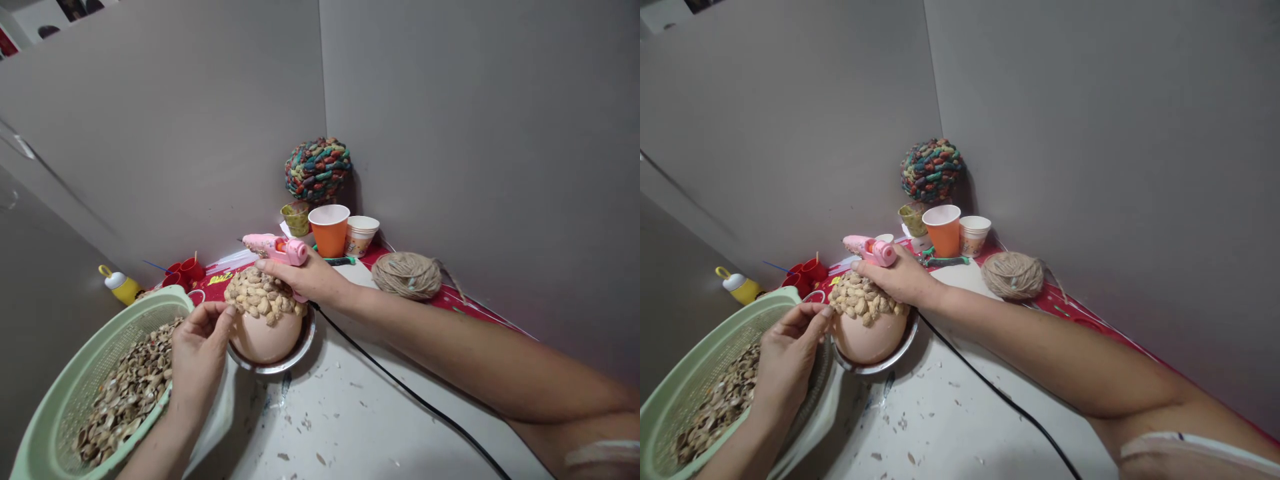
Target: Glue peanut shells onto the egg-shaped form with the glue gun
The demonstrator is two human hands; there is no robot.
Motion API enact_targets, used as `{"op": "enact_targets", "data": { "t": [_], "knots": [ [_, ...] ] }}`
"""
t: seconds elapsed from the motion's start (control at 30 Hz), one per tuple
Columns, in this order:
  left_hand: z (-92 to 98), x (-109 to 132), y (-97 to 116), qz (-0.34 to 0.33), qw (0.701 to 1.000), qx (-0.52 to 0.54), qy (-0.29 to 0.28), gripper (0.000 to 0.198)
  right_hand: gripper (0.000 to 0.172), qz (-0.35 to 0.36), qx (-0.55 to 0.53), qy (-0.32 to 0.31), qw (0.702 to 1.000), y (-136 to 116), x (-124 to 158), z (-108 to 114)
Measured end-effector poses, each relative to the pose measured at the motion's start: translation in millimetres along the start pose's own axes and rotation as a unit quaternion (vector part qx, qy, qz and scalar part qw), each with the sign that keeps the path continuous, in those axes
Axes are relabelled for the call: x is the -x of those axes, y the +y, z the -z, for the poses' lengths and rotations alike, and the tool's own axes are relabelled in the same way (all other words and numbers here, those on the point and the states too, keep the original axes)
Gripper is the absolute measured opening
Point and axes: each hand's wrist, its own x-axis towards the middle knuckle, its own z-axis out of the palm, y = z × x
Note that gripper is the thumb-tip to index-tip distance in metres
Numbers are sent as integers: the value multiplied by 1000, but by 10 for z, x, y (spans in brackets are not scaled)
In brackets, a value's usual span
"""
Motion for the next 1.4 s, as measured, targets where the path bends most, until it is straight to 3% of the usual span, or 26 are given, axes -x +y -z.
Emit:
{"op": "enact_targets", "data": {
  "t": [0.37, 1.4],
  "knots": [
    [16, 92, -158, -133, 983, -124, 13, 19, 41, -20, 10, -4, 1000, -32, 23, -6],
    [-68, -2, -211, -237, 946, -208, 73, 12, 44, -3, 36, 11, 999, 66, 36, 12]
  ]
}}
